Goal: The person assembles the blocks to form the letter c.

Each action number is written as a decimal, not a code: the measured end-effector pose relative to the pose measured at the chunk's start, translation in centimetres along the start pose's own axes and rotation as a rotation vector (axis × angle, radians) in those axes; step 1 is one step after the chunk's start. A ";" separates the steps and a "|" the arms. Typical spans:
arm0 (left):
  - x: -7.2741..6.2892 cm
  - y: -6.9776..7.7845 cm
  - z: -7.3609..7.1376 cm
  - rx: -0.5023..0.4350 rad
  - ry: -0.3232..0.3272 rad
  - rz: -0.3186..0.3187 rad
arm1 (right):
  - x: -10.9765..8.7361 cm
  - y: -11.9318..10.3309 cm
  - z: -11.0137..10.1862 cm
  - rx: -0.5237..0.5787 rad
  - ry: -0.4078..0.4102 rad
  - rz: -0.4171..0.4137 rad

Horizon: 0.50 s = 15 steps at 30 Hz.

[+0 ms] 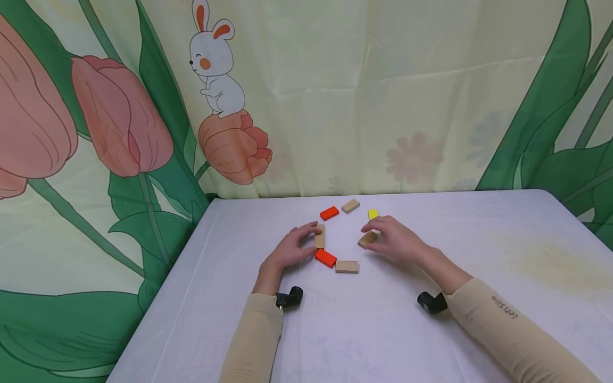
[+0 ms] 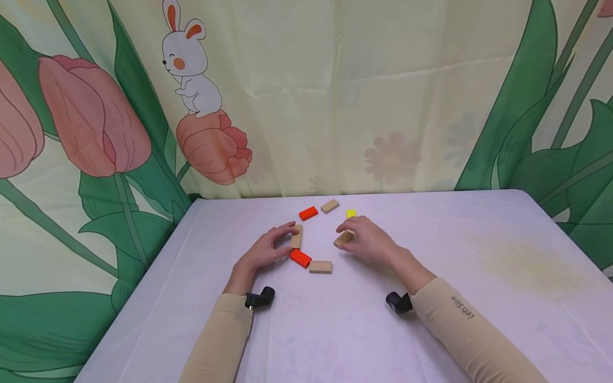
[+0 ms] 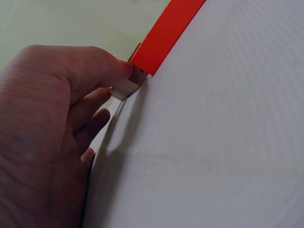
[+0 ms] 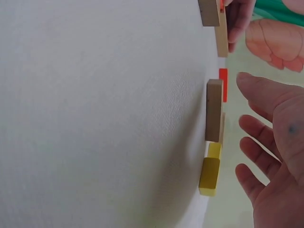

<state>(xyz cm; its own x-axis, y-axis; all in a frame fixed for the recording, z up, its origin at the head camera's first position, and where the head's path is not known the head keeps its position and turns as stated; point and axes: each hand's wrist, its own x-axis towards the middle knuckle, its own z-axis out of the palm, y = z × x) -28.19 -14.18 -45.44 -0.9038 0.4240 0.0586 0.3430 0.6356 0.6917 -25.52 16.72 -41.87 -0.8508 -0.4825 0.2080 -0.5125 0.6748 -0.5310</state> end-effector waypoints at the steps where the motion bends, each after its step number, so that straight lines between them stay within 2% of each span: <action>1: 0.0 0.0 0.0 0.004 -0.001 0.002 | 0.0 0.1 0.0 0.000 0.000 0.002; 15: -0.1 0.0 0.0 0.004 -0.001 0.005 | 0.0 0.9 0.0 0.000 -0.013 0.004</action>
<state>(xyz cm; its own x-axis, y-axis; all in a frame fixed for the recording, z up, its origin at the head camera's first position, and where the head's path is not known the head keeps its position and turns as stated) -28.12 -14.20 -45.46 -0.9019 0.4276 0.0615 0.3484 0.6359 0.6886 -26.00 17.28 -42.37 -0.8514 -0.4868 0.1952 -0.5089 0.6766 -0.5323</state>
